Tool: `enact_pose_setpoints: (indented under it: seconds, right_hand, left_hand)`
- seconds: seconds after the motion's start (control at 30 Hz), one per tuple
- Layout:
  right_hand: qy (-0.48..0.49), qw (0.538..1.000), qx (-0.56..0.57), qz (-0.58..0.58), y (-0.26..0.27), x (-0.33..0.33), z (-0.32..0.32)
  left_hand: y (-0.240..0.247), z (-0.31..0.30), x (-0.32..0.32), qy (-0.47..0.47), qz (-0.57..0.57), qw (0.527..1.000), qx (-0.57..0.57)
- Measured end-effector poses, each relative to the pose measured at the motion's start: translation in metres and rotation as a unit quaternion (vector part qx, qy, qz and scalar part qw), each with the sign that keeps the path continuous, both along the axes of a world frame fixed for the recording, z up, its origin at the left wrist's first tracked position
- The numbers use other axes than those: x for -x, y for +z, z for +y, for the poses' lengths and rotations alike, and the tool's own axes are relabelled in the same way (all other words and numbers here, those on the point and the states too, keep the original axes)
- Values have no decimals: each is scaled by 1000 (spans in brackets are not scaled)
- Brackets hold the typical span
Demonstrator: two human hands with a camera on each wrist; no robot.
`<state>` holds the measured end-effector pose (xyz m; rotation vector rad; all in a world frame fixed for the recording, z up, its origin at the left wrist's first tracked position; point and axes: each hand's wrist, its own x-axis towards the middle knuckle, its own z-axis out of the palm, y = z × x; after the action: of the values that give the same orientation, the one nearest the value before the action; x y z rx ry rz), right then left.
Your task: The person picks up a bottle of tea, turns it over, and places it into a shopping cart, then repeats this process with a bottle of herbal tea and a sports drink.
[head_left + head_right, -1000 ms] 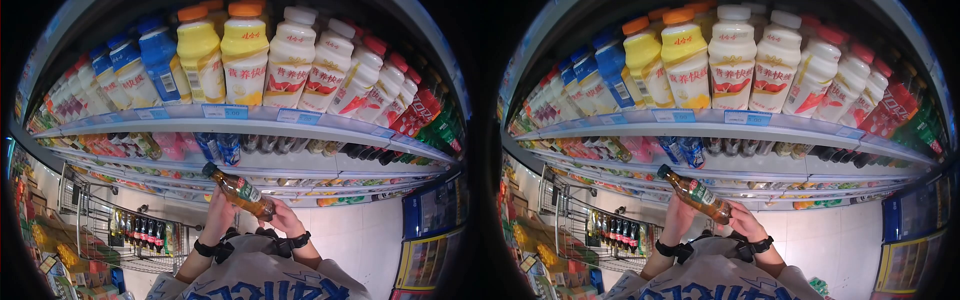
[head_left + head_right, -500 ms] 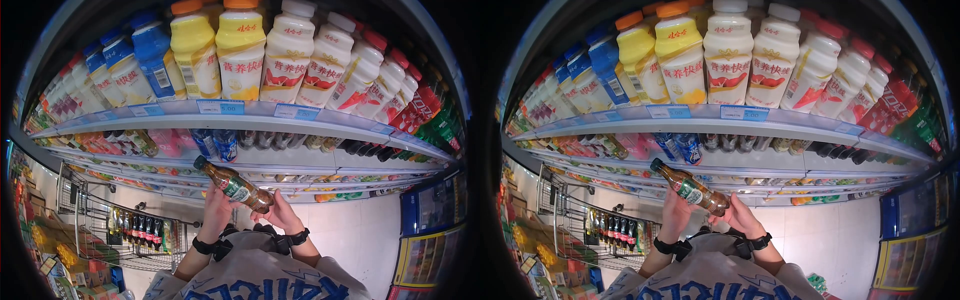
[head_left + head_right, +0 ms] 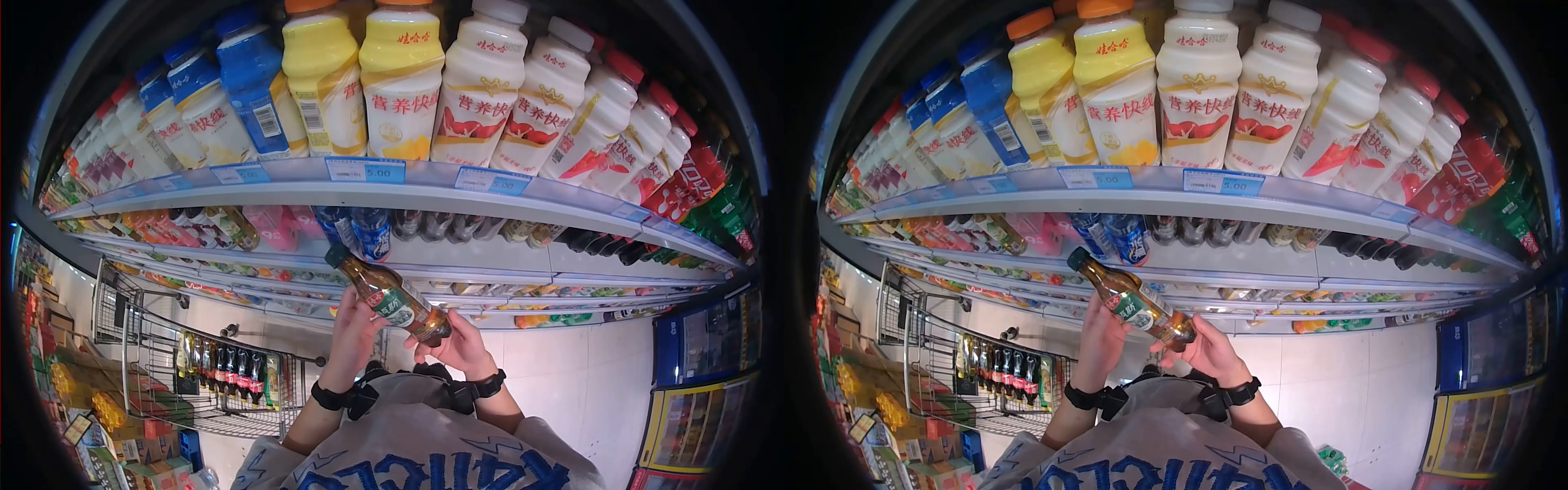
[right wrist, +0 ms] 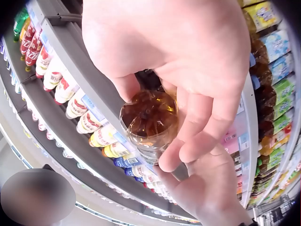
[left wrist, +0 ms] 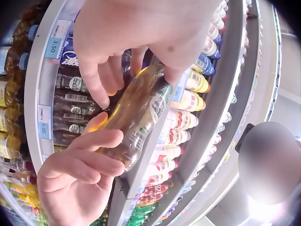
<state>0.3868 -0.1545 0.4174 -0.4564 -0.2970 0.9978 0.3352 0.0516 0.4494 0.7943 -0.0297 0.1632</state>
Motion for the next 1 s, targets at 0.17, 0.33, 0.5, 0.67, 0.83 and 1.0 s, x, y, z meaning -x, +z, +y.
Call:
enact_pose_setpoints:
  seconds: [0.17,0.33,0.5,0.67,0.83,1.0]
  right_hand:
    - [48,997,-29,58,-19,-6,7]
    - [-59,982,84,159,-10,-2,18]
    - [-21,984,56,165,-19,-1,15]
    - [31,994,6,105,-41,3,3]
    - [123,990,51,38,-30,17,-15]
    - [210,975,-14,-68,-5,20,-37]
  left_hand:
    - [9,0,1,-43,-24,995,-82]
    - [7,0,0,-90,-101,949,-285]
    - [15,-8,0,-93,-128,929,-335]
    - [10,-15,-3,-9,-92,974,-206]
    - [12,-9,-16,-20,-74,968,-239]
    - [8,-23,-27,-27,-18,967,-252]
